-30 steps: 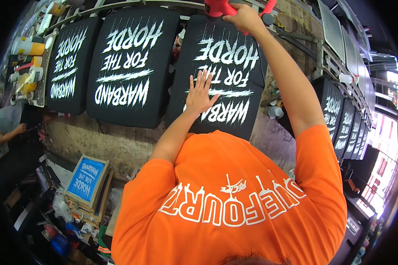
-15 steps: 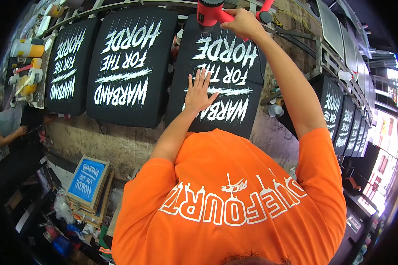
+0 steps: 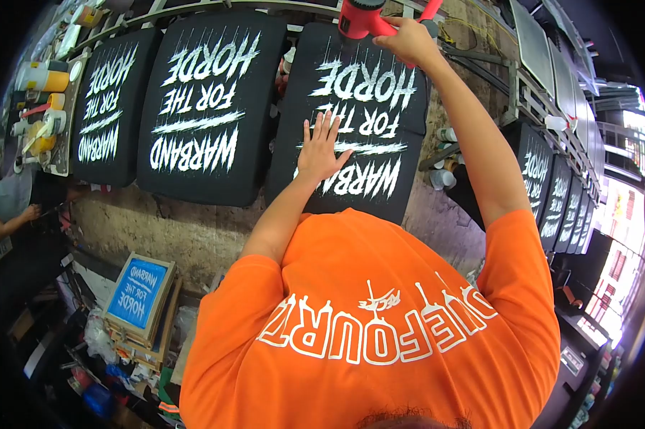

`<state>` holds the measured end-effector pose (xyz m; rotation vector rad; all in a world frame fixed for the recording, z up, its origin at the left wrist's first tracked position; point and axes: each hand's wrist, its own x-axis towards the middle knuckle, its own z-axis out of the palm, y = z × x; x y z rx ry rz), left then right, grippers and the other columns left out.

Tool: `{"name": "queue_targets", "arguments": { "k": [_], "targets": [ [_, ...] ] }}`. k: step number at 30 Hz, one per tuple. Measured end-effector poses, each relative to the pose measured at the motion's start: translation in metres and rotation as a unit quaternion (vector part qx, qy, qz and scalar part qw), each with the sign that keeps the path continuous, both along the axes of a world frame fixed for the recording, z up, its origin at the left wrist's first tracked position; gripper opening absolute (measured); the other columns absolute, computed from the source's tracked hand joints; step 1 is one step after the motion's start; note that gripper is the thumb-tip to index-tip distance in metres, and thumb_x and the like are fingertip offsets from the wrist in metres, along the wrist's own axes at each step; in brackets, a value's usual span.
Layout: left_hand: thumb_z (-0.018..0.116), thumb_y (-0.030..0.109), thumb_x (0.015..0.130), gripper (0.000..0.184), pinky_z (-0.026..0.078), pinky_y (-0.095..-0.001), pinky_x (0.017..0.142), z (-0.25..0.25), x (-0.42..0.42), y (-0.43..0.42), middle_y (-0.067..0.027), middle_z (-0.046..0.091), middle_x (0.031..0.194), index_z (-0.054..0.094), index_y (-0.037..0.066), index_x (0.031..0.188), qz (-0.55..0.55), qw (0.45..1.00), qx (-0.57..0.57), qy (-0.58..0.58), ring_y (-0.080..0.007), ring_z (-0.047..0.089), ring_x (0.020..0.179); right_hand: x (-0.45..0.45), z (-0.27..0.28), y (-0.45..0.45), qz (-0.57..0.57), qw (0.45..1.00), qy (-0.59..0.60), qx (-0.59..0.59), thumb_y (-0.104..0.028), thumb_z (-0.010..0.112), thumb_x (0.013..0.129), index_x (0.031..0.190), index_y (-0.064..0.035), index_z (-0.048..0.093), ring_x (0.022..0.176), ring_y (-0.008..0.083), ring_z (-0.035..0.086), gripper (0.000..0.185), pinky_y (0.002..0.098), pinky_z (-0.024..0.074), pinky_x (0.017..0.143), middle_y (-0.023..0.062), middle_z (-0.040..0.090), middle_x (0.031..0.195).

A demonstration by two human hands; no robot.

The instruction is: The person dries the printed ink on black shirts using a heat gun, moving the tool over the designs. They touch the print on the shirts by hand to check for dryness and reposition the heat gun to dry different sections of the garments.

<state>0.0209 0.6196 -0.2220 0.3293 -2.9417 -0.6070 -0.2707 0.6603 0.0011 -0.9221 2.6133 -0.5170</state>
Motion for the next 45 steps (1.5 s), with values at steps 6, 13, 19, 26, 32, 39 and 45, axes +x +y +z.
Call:
{"name": "queue_targets", "arguments": {
  "k": [6, 13, 19, 26, 32, 39, 45],
  "targets": [
    [0.052, 0.062, 0.099, 0.090, 0.008, -0.0601, 0.128, 0.000, 0.001, 0.000, -0.0182, 0.020, 0.172, 0.026, 0.006, 0.165, -0.001, 1.000, -0.008, -0.011, -0.0366, 0.014, 0.160, -0.007, -0.009, -0.002, -0.046, 0.998, -0.002, -0.034, -0.033, 0.081, 0.083, 0.143, -0.0123, 0.064, 0.062, 0.0181, 0.072, 0.066, 0.0354, 0.0596, 0.068, 0.0115, 0.075, 0.079],
    [0.052, 0.063, 0.100, 0.091, 0.008, -0.0599, 0.128, -0.001, 0.001, 0.000, -0.0184, 0.020, 0.172, 0.024, 0.007, 0.165, -0.001, 1.000, -0.008, -0.008, -0.0364, 0.015, 0.160, -0.015, -0.014, -0.003, -0.055, 0.997, -0.011, -0.060, -0.035, 0.083, 0.083, 0.142, -0.0115, 0.065, 0.059, 0.0176, 0.070, 0.067, 0.0351, 0.0579, 0.064, 0.0100, 0.073, 0.076],
    [0.052, 0.063, 0.100, 0.090, 0.008, -0.0601, 0.128, -0.001, 0.002, 0.000, -0.0186, 0.021, 0.172, 0.024, 0.007, 0.165, -0.001, 1.000, -0.008, 0.000, -0.0367, 0.016, 0.160, -0.009, -0.016, -0.001, -0.046, 0.998, -0.019, -0.050, -0.036, 0.084, 0.083, 0.143, -0.0130, 0.064, 0.056, 0.0172, 0.069, 0.068, 0.0342, 0.0568, 0.060, 0.0090, 0.071, 0.072],
    [0.053, 0.062, 0.099, 0.090, 0.009, -0.0611, 0.128, -0.001, 0.001, 0.000, -0.0189, 0.021, 0.171, 0.023, 0.008, 0.166, -0.003, 1.000, -0.010, 0.009, -0.0369, 0.016, 0.160, -0.004, -0.015, -0.002, -0.029, 0.998, 0.054, -0.031, -0.034, 0.082, 0.081, 0.142, -0.0141, 0.065, 0.063, 0.0196, 0.073, 0.067, 0.0353, 0.0607, 0.069, 0.0114, 0.076, 0.081],
    [0.053, 0.062, 0.099, 0.091, 0.009, -0.0605, 0.128, 0.000, 0.001, 0.001, -0.0186, 0.022, 0.171, 0.023, 0.008, 0.166, 0.000, 1.000, -0.010, 0.007, -0.0365, 0.016, 0.160, 0.006, -0.001, 0.011, -0.012, 0.999, -0.026, -0.026, -0.030, 0.084, 0.082, 0.141, -0.0130, 0.067, 0.055, 0.0164, 0.067, 0.064, 0.0339, 0.0555, 0.058, 0.0080, 0.071, 0.072],
    [0.052, 0.063, 0.099, 0.092, 0.008, -0.0590, 0.128, -0.002, 0.000, 0.001, -0.0181, 0.021, 0.172, 0.022, 0.008, 0.166, 0.000, 1.000, -0.021, -0.006, -0.0355, 0.016, 0.160, 0.006, 0.002, 0.025, 0.004, 1.000, 0.001, -0.007, -0.030, 0.084, 0.082, 0.143, -0.0132, 0.065, 0.053, 0.0162, 0.066, 0.066, 0.0343, 0.0563, 0.058, 0.0081, 0.070, 0.071],
    [0.051, 0.064, 0.099, 0.093, 0.008, -0.0591, 0.128, -0.003, -0.001, 0.001, -0.0192, 0.020, 0.172, 0.022, 0.007, 0.166, 0.004, 1.000, -0.017, -0.008, -0.0357, 0.015, 0.160, 0.002, 0.002, 0.036, -0.055, 0.996, -0.068, -0.006, -0.034, 0.083, 0.079, 0.143, -0.0150, 0.065, 0.063, 0.0202, 0.072, 0.069, 0.0375, 0.0593, 0.070, 0.0119, 0.076, 0.081]
  ]
}}
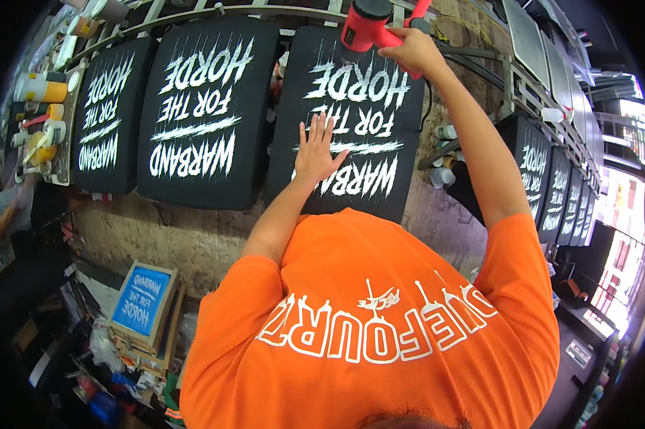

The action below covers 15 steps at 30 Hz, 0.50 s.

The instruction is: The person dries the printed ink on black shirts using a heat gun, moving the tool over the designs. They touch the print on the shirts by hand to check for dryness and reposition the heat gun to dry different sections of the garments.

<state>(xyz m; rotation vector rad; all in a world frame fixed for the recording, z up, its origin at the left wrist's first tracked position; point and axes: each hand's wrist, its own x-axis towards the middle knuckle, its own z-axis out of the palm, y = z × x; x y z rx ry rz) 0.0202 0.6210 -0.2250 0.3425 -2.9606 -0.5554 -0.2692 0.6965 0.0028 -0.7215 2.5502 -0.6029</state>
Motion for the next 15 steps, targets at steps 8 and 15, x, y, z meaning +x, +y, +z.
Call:
{"name": "queue_targets", "arguments": {
  "k": [8, 15],
  "targets": [
    [0.054, 0.064, 0.098, 0.098, 0.008, -0.0601, 0.128, 0.004, 0.000, 0.001, -0.0205, 0.022, 0.171, 0.020, -0.001, 0.164, 0.019, 1.000, 0.006, -0.003, -0.0398, 0.015, 0.159, -0.004, -0.001, 0.005, -0.027, 0.999, -0.038, 0.008, -0.037, 0.084, 0.079, 0.144, -0.0175, 0.064, 0.076, 0.0251, 0.075, 0.071, 0.0400, 0.0592, 0.081, 0.0145, 0.077, 0.090],
    [0.053, 0.064, 0.099, 0.097, 0.008, -0.0606, 0.128, 0.003, 0.000, -0.001, -0.0192, 0.022, 0.171, 0.022, -0.001, 0.164, 0.005, 1.000, 0.006, -0.005, -0.0395, 0.015, 0.159, -0.007, -0.016, 0.003, -0.046, 0.999, 0.022, 0.013, -0.041, 0.083, 0.080, 0.146, -0.0169, 0.062, 0.096, 0.0297, 0.077, 0.074, 0.0433, 0.0577, 0.092, 0.0174, 0.078, 0.106]
  ]
}}
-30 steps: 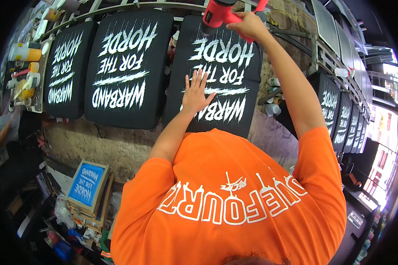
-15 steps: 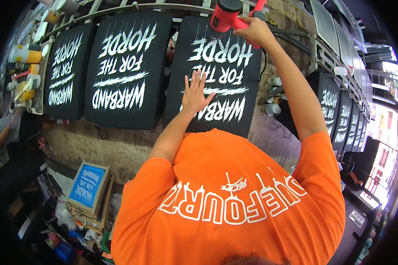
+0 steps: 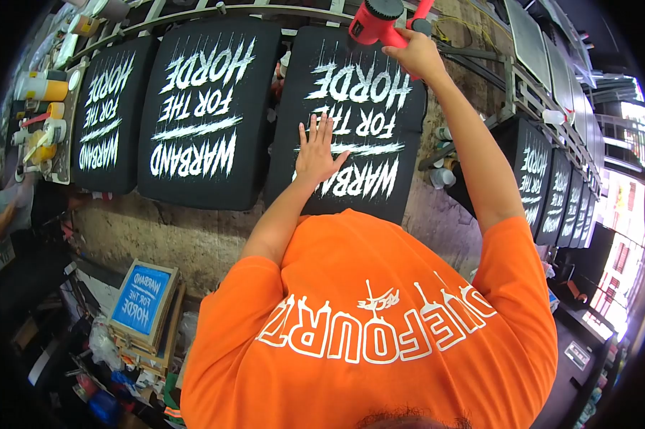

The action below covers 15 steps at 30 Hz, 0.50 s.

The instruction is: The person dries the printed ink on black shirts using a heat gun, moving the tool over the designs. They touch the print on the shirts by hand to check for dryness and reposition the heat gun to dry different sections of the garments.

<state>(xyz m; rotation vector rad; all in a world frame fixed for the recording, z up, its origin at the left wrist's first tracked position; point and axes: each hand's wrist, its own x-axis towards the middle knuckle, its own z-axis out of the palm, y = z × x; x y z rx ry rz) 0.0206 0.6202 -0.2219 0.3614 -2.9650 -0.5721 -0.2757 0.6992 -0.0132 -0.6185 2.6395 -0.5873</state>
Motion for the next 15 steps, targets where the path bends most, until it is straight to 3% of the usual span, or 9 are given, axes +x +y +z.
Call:
{"name": "queue_targets", "arguments": {
  "k": [2, 6, 8, 12, 14, 15],
  "targets": [
    [0.054, 0.064, 0.099, 0.097, 0.008, -0.0607, 0.128, -0.001, 0.000, 0.000, -0.0192, 0.023, 0.171, 0.023, -0.001, 0.164, 0.000, 1.000, -0.004, 0.009, -0.0395, 0.015, 0.160, -0.005, -0.011, -0.002, 0.025, 0.996, 0.085, -0.014, -0.042, 0.083, 0.080, 0.146, -0.0197, 0.062, 0.101, 0.0306, 0.076, 0.072, 0.0437, 0.0571, 0.095, 0.0180, 0.077, 0.111],
    [0.054, 0.064, 0.098, 0.097, 0.008, -0.0605, 0.128, 0.000, -0.001, 0.001, -0.0191, 0.023, 0.171, 0.023, -0.001, 0.164, 0.002, 1.000, 0.001, 0.009, -0.0396, 0.015, 0.160, -0.012, -0.010, -0.002, -0.029, 0.999, 0.013, -0.022, -0.042, 0.083, 0.080, 0.145, -0.0188, 0.062, 0.099, 0.0309, 0.076, 0.071, 0.0434, 0.0570, 0.095, 0.0181, 0.077, 0.110],
    [0.054, 0.064, 0.098, 0.097, 0.008, -0.0604, 0.128, 0.000, 0.000, 0.000, -0.0188, 0.022, 0.171, 0.023, 0.000, 0.164, 0.002, 1.000, 0.006, 0.004, -0.0391, 0.014, 0.160, -0.010, -0.012, -0.001, 0.035, 0.990, 0.136, -0.008, -0.039, 0.083, 0.084, 0.147, -0.0094, 0.060, 0.058, 0.0173, 0.070, 0.074, 0.0340, 0.0584, 0.066, 0.0085, 0.073, 0.073],
    [0.054, 0.064, 0.098, 0.096, 0.008, -0.0603, 0.128, 0.000, 0.000, 0.001, -0.0185, 0.023, 0.171, 0.024, 0.000, 0.164, 0.004, 1.000, 0.005, 0.014, -0.0392, 0.015, 0.160, -0.010, -0.010, 0.002, 0.014, 0.997, 0.066, -0.049, -0.040, 0.084, 0.083, 0.147, -0.0099, 0.060, 0.057, 0.0171, 0.069, 0.075, 0.0343, 0.0581, 0.066, 0.0087, 0.072, 0.073],
    [0.054, 0.064, 0.098, 0.096, 0.009, -0.0602, 0.128, 0.000, 0.000, 0.000, -0.0183, 0.023, 0.171, 0.023, 0.000, 0.164, 0.002, 1.000, 0.004, 0.008, -0.0391, 0.015, 0.160, -0.006, -0.002, 0.003, -0.013, 0.999, 0.025, -0.022, -0.040, 0.083, 0.081, 0.144, -0.0134, 0.063, 0.088, 0.0286, 0.077, 0.071, 0.0413, 0.0589, 0.087, 0.0162, 0.078, 0.104],
    [0.054, 0.064, 0.098, 0.096, 0.009, -0.0602, 0.128, 0.000, 0.000, 0.000, -0.0183, 0.023, 0.171, 0.023, 0.000, 0.164, 0.003, 1.000, 0.004, 0.009, -0.0391, 0.015, 0.160, -0.003, 0.003, 0.004, -0.013, 0.999, 0.025, -0.022, -0.040, 0.083, 0.081, 0.144, -0.0134, 0.063, 0.088, 0.0286, 0.077, 0.071, 0.0413, 0.0589, 0.087, 0.0162, 0.078, 0.104]
  ]
}}
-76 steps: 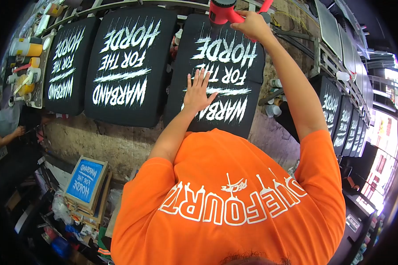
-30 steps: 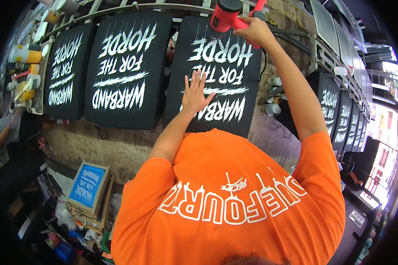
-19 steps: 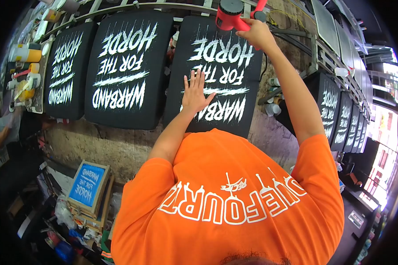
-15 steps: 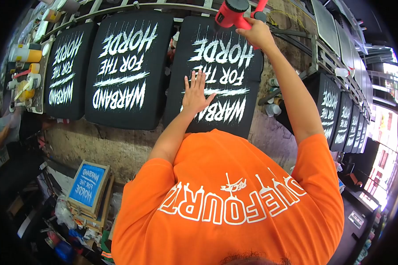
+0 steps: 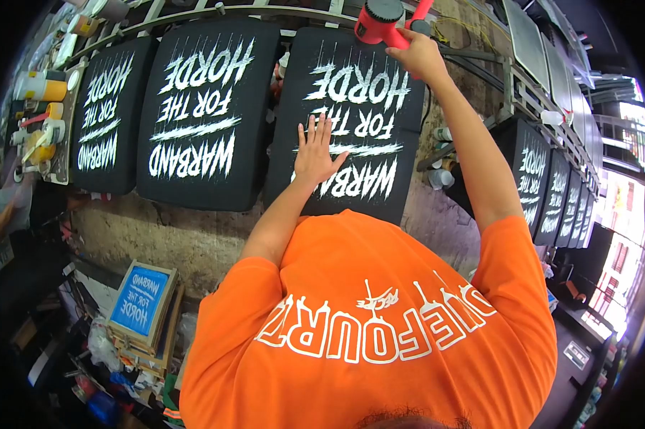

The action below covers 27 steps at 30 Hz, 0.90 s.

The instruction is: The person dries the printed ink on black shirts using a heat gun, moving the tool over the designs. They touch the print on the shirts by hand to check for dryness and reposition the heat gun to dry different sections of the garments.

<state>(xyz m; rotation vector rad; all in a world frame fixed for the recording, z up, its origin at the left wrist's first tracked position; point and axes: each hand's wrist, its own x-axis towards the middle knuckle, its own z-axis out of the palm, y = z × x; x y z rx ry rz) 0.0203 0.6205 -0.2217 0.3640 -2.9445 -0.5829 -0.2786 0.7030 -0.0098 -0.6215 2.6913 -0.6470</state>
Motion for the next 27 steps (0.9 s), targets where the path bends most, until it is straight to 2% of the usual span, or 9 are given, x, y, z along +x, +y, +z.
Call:
{"name": "queue_targets", "arguments": {
  "k": [6, 8, 9, 11, 17, 21, 24, 26, 27],
  "targets": [
    [0.056, 0.063, 0.098, 0.096, 0.009, -0.0600, 0.128, 0.000, 0.000, 0.001, -0.0179, 0.021, 0.172, 0.024, 0.001, 0.164, 0.000, 1.000, -0.003, 0.001, -0.0392, 0.016, 0.159, 0.002, 0.006, 0.013, -0.002, 0.998, -0.046, 0.032, -0.039, 0.083, 0.081, 0.145, -0.0135, 0.062, 0.079, 0.0256, 0.076, 0.071, 0.0393, 0.0599, 0.080, 0.0158, 0.078, 0.098],
    [0.056, 0.064, 0.098, 0.096, 0.009, -0.0599, 0.128, -0.001, 0.001, 0.001, -0.0177, 0.021, 0.172, 0.024, 0.001, 0.164, 0.001, 1.000, -0.002, 0.005, -0.0393, 0.016, 0.159, 0.002, -0.008, 0.018, 0.067, 0.989, 0.131, 0.015, -0.039, 0.083, 0.081, 0.145, -0.0143, 0.063, 0.066, 0.0214, 0.073, 0.072, 0.0365, 0.0599, 0.072, 0.0130, 0.077, 0.089],
    [0.056, 0.064, 0.098, 0.096, 0.009, -0.0599, 0.128, -0.001, 0.001, 0.001, -0.0177, 0.021, 0.172, 0.024, 0.001, 0.164, 0.000, 1.000, -0.002, 0.005, -0.0393, 0.016, 0.159, 0.001, -0.006, 0.019, 0.066, 0.989, 0.130, 0.015, -0.039, 0.083, 0.081, 0.145, -0.0143, 0.063, 0.066, 0.0214, 0.073, 0.072, 0.0365, 0.0599, 0.072, 0.0130, 0.077, 0.089],
    [0.056, 0.064, 0.098, 0.097, 0.009, -0.0598, 0.128, -0.001, 0.000, 0.001, -0.0175, 0.021, 0.172, 0.023, 0.001, 0.164, -0.001, 1.000, -0.005, -0.001, -0.0392, 0.015, 0.159, 0.002, 0.003, 0.023, 0.009, 0.999, -0.043, -0.007, -0.037, 0.085, 0.079, 0.143, -0.0148, 0.064, 0.059, 0.0188, 0.070, 0.071, 0.0352, 0.0593, 0.068, 0.0117, 0.076, 0.084],
    [0.055, 0.064, 0.098, 0.096, 0.009, -0.0599, 0.128, -0.002, 0.001, 0.001, -0.0175, 0.020, 0.172, 0.024, 0.001, 0.164, -0.002, 1.000, -0.009, 0.011, -0.0393, 0.015, 0.159, 0.012, -0.002, 0.023, 0.057, 0.997, 0.051, 0.004, -0.032, 0.084, 0.084, 0.148, -0.0163, 0.061, 0.056, 0.0156, 0.067, 0.070, 0.0331, 0.0560, 0.057, 0.0085, 0.070, 0.072],
    [0.055, 0.064, 0.098, 0.096, 0.009, -0.0598, 0.128, -0.002, 0.001, 0.000, -0.0175, 0.020, 0.172, 0.023, 0.001, 0.164, -0.003, 1.000, -0.007, 0.007, -0.0392, 0.015, 0.159, 0.020, 0.010, 0.024, 0.038, 0.999, -0.028, 0.004, -0.031, 0.084, 0.083, 0.147, -0.0157, 0.062, 0.056, 0.0154, 0.067, 0.069, 0.0334, 0.0562, 0.058, 0.0086, 0.071, 0.073],
    [0.055, 0.064, 0.098, 0.096, 0.009, -0.0597, 0.128, -0.002, 0.001, 0.000, -0.0175, 0.020, 0.172, 0.023, 0.001, 0.164, -0.001, 1.000, -0.003, 0.005, -0.0392, 0.015, 0.159, 0.024, 0.009, 0.021, 0.069, 0.996, 0.053, 0.016, -0.030, 0.084, 0.082, 0.145, -0.0155, 0.063, 0.057, 0.0158, 0.067, 0.068, 0.0343, 0.0563, 0.059, 0.0084, 0.071, 0.074],
    [0.055, 0.063, 0.098, 0.096, 0.009, -0.0596, 0.128, -0.001, 0.001, 0.001, -0.0176, 0.021, 0.172, 0.023, 0.000, 0.164, -0.002, 1.000, -0.006, -0.001, -0.0391, 0.015, 0.159, 0.020, 0.021, 0.023, 0.009, 0.995, -0.100, 0.028, -0.035, 0.084, 0.079, 0.142, -0.0154, 0.065, 0.092, 0.0348, 0.076, 0.069, 0.0437, 0.0593, 0.086, 0.0218, 0.076, 0.111],
    [0.055, 0.063, 0.098, 0.096, 0.009, -0.0596, 0.128, -0.001, 0.000, 0.001, -0.0176, 0.021, 0.172, 0.023, 0.000, 0.164, -0.004, 1.000, -0.006, 0.000, -0.0391, 0.015, 0.159, 0.018, 0.017, 0.026, 0.008, 0.995, -0.099, 0.028, -0.035, 0.084, 0.079, 0.142, -0.0154, 0.065, 0.092, 0.0348, 0.076, 0.069, 0.0437, 0.0593, 0.086, 0.0218, 0.076, 0.111]
  ]
}}
